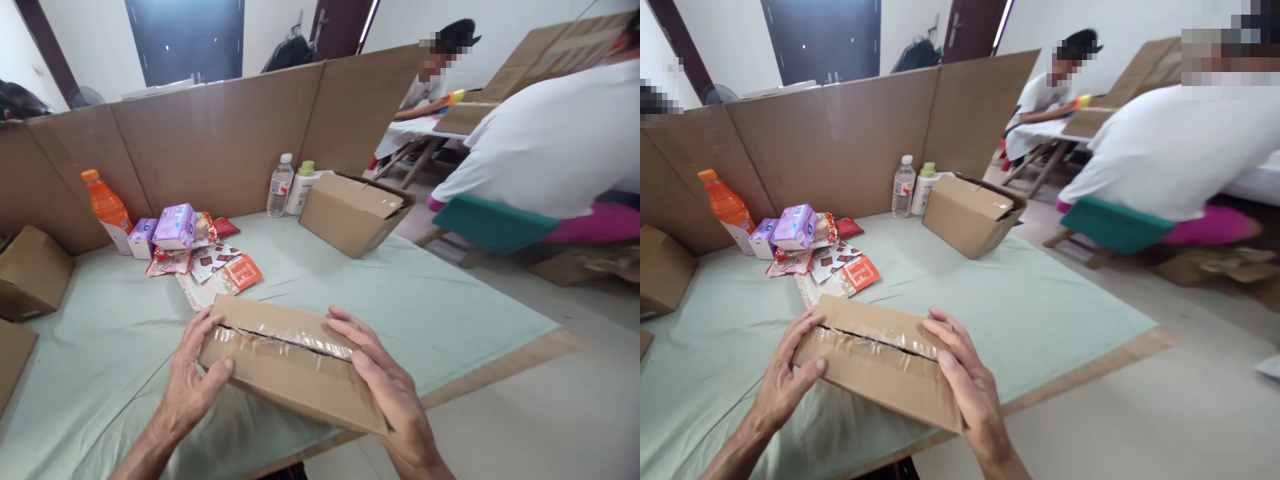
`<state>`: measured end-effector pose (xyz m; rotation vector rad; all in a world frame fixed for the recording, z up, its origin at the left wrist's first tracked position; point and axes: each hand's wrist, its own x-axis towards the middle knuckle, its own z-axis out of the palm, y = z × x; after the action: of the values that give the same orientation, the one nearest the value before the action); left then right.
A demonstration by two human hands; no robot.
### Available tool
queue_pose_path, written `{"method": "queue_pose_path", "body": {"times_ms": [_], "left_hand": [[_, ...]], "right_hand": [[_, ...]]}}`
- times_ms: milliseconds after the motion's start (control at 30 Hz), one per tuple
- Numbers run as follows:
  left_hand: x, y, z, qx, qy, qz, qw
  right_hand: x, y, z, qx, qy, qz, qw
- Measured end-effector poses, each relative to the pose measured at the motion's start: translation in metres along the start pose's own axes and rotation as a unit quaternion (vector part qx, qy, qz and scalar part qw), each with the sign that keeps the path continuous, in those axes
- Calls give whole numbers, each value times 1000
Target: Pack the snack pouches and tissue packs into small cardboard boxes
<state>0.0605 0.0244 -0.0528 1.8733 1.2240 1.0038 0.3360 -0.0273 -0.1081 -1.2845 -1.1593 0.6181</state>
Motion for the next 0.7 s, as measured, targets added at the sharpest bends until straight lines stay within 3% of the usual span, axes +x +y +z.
{"method": "queue_pose_path", "body": {"times_ms": [167,333,567,700], "left_hand": [[0,2,-34,74,-128,12,989],[-3,3,-41,116,-162,2,980],[6,11,-30,139,-139,9,981],[25,19,-11,138,-151,20,979]], "right_hand": [[-7,6,-30,-47,-114,-81,989],[-21,4,-55,-101,-204,-98,969],[-28,3,-48,-152,-151,-142,967],[-19,16,-61,-181,-93,-144,968]]}}
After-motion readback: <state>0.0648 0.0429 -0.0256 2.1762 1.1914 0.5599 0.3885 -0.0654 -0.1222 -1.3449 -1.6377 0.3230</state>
